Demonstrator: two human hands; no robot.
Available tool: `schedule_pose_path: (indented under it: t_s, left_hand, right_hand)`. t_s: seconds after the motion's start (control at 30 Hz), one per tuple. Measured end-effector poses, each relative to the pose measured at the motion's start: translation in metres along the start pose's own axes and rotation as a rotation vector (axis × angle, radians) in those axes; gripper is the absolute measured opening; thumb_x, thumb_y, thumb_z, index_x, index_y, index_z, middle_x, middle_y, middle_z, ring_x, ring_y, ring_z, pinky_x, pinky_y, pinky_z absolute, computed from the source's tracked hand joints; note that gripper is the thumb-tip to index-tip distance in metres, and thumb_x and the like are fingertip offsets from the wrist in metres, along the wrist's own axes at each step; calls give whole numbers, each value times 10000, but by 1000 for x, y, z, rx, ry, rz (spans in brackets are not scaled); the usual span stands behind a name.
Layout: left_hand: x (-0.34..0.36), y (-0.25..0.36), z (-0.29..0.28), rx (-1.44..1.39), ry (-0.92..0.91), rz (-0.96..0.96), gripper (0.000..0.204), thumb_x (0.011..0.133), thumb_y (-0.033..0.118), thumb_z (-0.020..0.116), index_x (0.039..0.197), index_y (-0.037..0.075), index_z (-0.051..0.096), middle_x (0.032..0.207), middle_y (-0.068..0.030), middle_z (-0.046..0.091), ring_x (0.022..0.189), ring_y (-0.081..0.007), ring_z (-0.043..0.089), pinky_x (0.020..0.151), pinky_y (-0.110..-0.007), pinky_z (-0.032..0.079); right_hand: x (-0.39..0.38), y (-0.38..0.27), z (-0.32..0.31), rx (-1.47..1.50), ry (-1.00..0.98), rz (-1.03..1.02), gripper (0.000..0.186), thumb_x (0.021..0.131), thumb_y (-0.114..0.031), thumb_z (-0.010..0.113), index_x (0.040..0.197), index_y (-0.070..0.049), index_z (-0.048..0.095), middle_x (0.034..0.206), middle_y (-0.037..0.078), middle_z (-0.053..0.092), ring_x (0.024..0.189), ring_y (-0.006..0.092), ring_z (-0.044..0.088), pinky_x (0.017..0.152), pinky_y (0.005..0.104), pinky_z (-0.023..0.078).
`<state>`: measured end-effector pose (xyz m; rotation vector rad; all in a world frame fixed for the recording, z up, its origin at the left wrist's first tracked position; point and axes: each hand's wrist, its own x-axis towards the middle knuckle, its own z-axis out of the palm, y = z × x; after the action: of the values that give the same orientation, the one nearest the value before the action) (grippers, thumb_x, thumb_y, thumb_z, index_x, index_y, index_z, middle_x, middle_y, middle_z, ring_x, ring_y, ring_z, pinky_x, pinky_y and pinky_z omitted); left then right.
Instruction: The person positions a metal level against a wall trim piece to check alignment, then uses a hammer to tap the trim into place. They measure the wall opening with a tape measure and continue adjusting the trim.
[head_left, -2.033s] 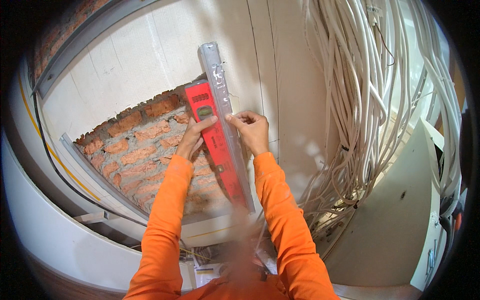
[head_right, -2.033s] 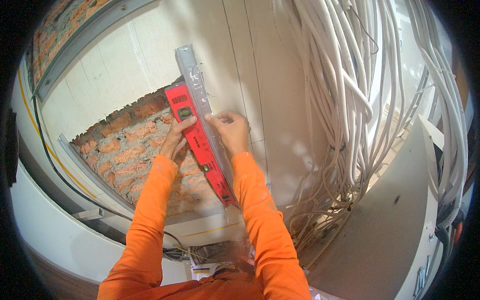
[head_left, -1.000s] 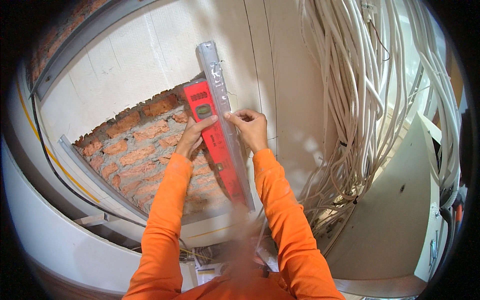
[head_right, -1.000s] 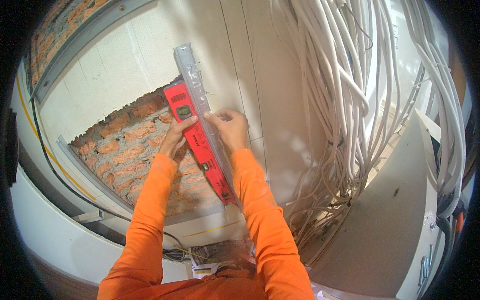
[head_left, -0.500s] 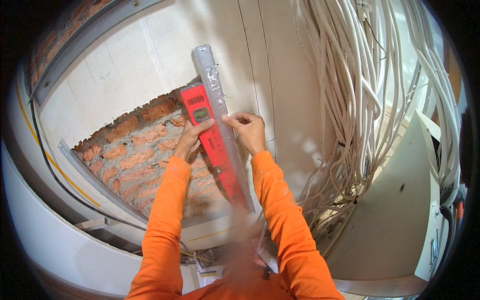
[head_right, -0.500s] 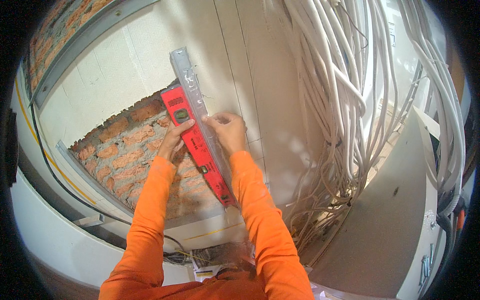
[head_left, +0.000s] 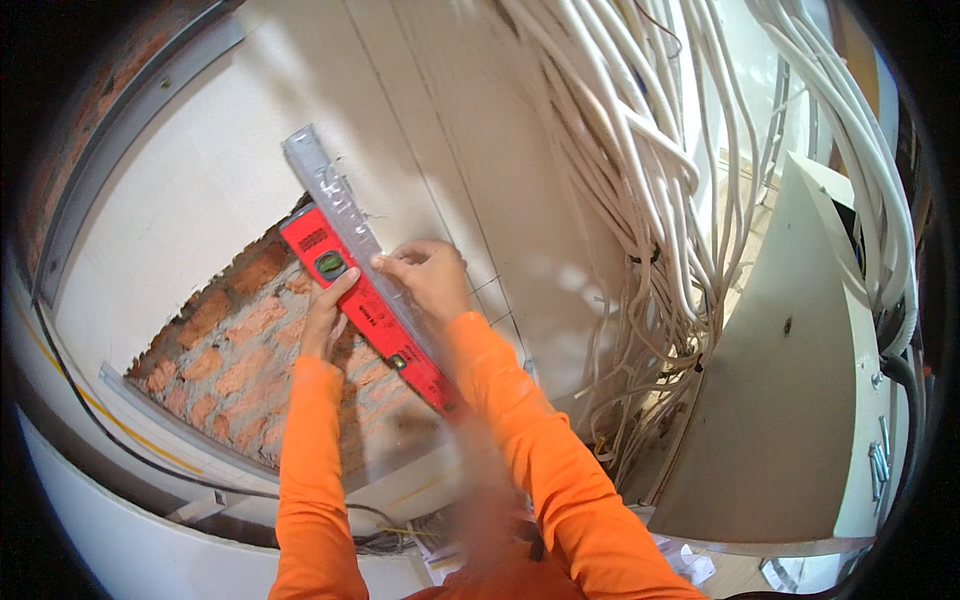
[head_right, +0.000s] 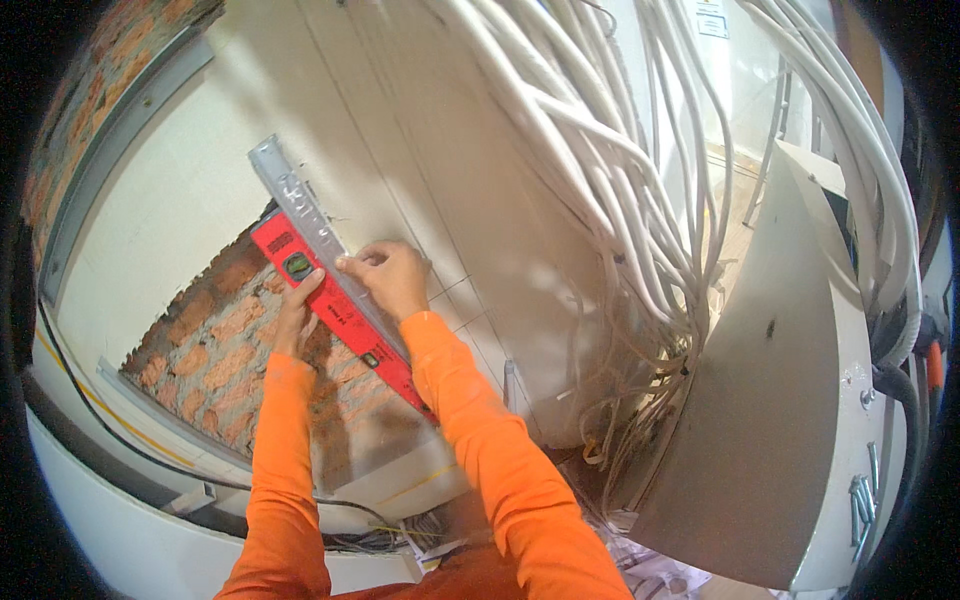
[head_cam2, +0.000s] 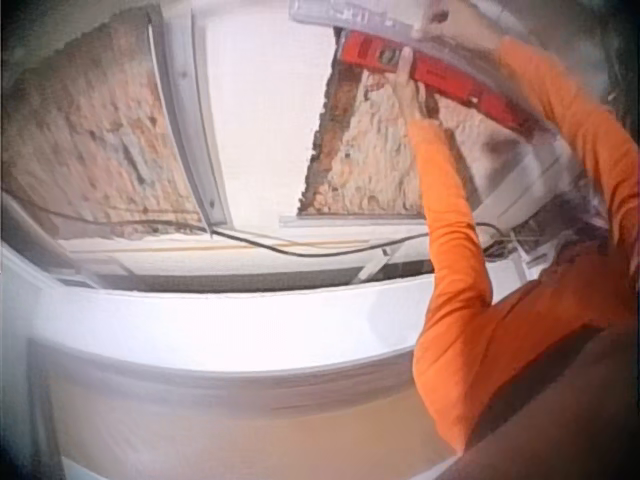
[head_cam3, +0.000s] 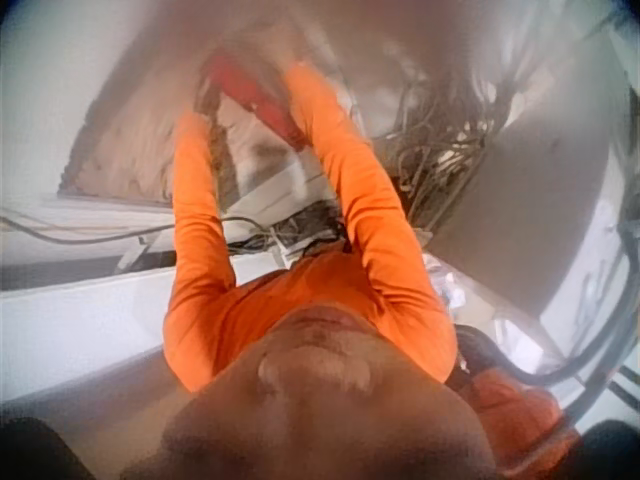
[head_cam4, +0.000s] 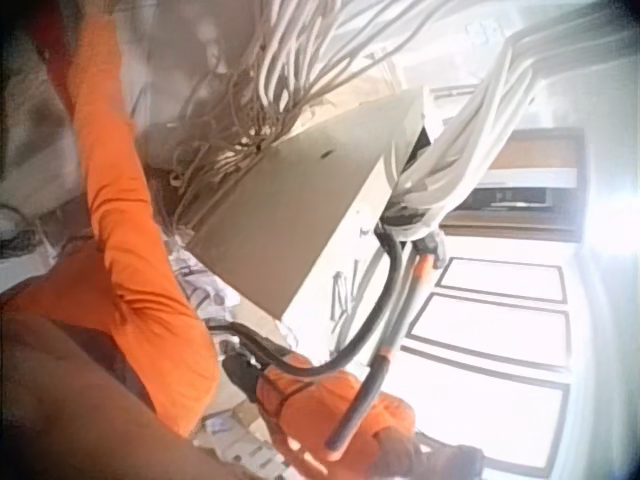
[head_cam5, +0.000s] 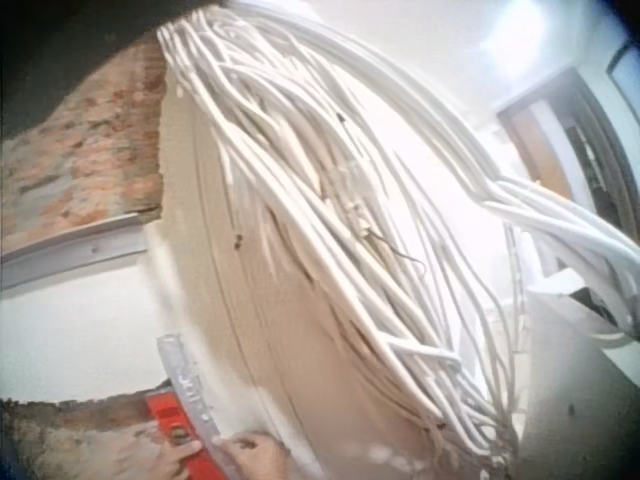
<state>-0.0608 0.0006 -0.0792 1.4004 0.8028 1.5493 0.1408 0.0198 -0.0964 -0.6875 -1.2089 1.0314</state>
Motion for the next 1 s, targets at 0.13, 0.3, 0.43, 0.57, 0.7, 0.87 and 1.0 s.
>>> schedule_pose_path:
  t_s: [0.13, 0.3, 0.43, 0.57, 0.7, 0.87, 1.0]
  left_hand:
    - [-1, 2, 3, 33, -26, 4, 512, 923, 108, 717, 1371, 45, 477, 1272, -102, 624, 1164, -236, 639, 1019, -409, 533]
    - [0, 1, -2, 46, -17, 0, 499, 932, 127, 714, 1369, 36, 489, 1276, -105, 628, 1168, -230, 637, 1016, -406, 531]
    - [-11, 8, 15, 95, 95, 97, 451, 958, 131, 689, 1360, 28, 511, 1279, -104, 636, 1162, -200, 638, 1003, -388, 530]
    - [-28, 11, 26, 167, 164, 228, 495, 968, 70, 669, 1418, 1, 474, 1334, -134, 612, 1181, -195, 620, 1027, -348, 488]
    - [-36, 19, 37, 379, 312, 308, 503, 981, 60, 644, 1439, -19, 452, 1365, -157, 592, 1210, -215, 602, 1044, -350, 466]
    - [-53, 15, 74, 895, 672, 840, 509, 963, 66, 626, 1430, -34, 450, 1383, -167, 578, 1234, -288, 585, 1077, -414, 437]
    - [-72, 5, 89, 1193, 111, 892, 442, 925, -7, 548, 1364, -48, 514, 1467, -242, 498, 1326, -373, 525, 1123, -452, 407]
  right_hand:
    - [1, -4, -4, -47, 7, 2, 393, 709, -403, 894, 777, -38, 766, 698, 47, 714, 616, 148, 655, 645, 306, 523]
    - [-4, -14, -6, -64, 2, 36, 365, 710, -397, 887, 765, -57, 767, 651, 28, 700, 582, 148, 647, 622, 295, 506]
    - [-1, -13, -8, -80, 18, -13, 365, 715, -396, 886, 773, -56, 767, 644, 31, 697, 575, 141, 646, 622, 299, 505]
    - [-2, -11, -8, -59, 14, 1, 348, 703, -346, 910, 774, -37, 766, 649, 25, 689, 593, 108, 624, 603, 273, 501]
    - [-2, -11, -4, -3, 23, -42, 339, 702, -321, 921, 770, -29, 763, 644, 20, 683, 593, 90, 615, 592, 263, 503]
    - [1, 2, -1, -70, 11, -28, 384, 701, -411, 897, 781, -57, 772, 699, 46, 720, 606, 167, 659, 644, 298, 518]
    - [10, 24, 5, -46, 34, -64, 409, 695, -458, 882, 785, -73, 777, 755, 71, 742, 666, 211, 693, 670, 328, 528]
